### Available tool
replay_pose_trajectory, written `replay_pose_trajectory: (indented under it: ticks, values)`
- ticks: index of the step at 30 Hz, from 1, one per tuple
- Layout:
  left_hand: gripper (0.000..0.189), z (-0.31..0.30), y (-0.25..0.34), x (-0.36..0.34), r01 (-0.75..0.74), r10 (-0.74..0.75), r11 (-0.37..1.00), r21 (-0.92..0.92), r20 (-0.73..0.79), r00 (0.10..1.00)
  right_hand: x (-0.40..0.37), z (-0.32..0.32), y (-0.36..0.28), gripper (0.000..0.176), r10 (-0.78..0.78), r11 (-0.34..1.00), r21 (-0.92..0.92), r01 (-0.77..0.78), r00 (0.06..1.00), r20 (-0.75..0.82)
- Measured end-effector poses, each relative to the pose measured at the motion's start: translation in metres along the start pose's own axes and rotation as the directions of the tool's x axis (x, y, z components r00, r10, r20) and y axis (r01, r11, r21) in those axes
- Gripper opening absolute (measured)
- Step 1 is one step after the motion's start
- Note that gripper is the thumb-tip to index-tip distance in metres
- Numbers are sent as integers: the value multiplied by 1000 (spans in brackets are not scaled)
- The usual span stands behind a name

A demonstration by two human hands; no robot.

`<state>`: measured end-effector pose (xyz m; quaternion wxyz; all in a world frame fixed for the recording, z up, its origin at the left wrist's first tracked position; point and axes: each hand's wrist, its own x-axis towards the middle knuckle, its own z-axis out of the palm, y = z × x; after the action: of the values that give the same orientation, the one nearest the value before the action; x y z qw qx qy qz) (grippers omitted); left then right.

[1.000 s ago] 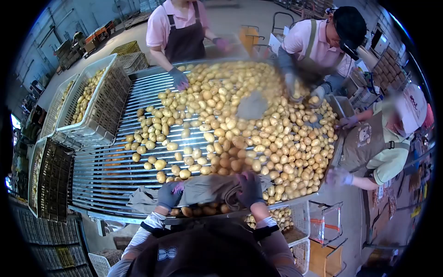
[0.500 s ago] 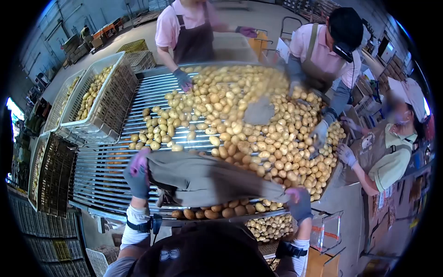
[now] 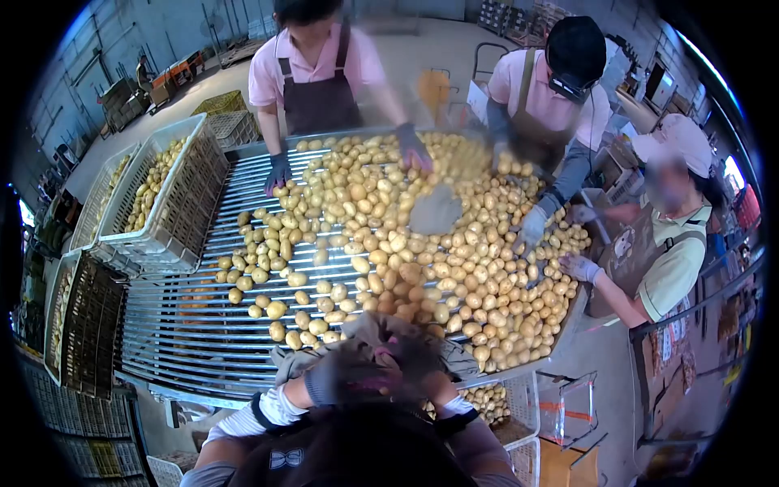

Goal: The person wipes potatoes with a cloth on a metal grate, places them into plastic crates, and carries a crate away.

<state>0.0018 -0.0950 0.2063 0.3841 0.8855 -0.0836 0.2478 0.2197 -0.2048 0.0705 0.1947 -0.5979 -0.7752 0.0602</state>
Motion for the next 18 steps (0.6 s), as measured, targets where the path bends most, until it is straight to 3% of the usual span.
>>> replay_pose_trajectory:
  ticks: [1, 2, 3, 4, 5, 6, 7, 8, 9, 10, 11, 12, 13, 14, 15, 17, 18]
  values:
    - [46, -5, 1, -9, -4, 4, 1000, 7, -2, 1000, -10, -2, 3, 32, -6, 1000, -5, 6, 1000, -4]
    - [47, -11, 2, -17, 277, -286, 954, 112, 78, 955, -17, -5, 4, 34, 285, 936, 256, -241, 946, -154]
    - [48, -16, 2, -25, 524, -558, 820, 230, 121, 821, -25, -10, 8, 36, 573, 749, 525, -404, 793, -207]
    - [48, -16, 0, -36, 526, -560, 819, 231, 118, 820, -39, -19, 18, 35, 636, 734, 552, -396, 685, -354]
    - [47, -13, -6, -49, 563, -623, 746, 355, 73, 779, -43, -36, 17, 39, 682, 720, 578, -385, 549, -483]
    - [48, -8, -12, -65, 590, -677, 657, 469, 22, 736, -46, -51, 13, 36, 659, 749, 595, -293, 431, -617]
    - [48, 6, -32, -94, 593, -679, 658, 465, 27, 733, -43, -76, 1, 34, 626, 779, 591, -206, 292, -723]
    - [45, 27, -63, -130, 519, -601, 686, 509, -4, 799, -47, -83, 1, 34, 627, 778, 591, -212, 295, -721]
    - [43, 46, -88, -156, 443, -514, 703, 556, -32, 857, -53, -90, 6, 39, 554, 818, 501, -281, 158, -817]
    - [39, 57, -100, -167, 476, -462, 746, 466, -152, 874, -56, -97, 9, 45, 450, 838, 412, -359, 26, -893]
    - [39, 48, -89, -149, 474, -461, 747, 465, -151, 875, -55, -108, 7, 45, 449, 837, 411, -360, 25, -893]
    - [37, 40, -73, -133, 668, -674, 564, 485, -197, 712, -56, -120, 3, 53, 466, 849, 443, -288, 13, -885]
    - [34, 34, -63, -119, 806, -833, 332, 490, -247, 494, -53, -127, 4, 61, 484, 855, 472, -214, 4, -875]
    - [34, 25, -67, -117, 830, -760, 487, 274, -336, 557, -43, -131, 11, 69, 243, 872, 231, -431, -29, -970]
    - [29, 19, -71, -112, 739, -586, 593, 320, -458, 668, -43, -131, 17, 69, 244, 872, 232, -432, -28, -969]
    - [29, -2, -89, -104, 692, -543, 719, -64, -674, 501, -45, -128, 36, 66, 184, 730, 153, -667, -23, -983]
    - [27, -16, -91, -96, 702, -529, 708, -72, -712, 461, -39, -124, 50, 61, 286, 861, 281, -423, -54, -957]
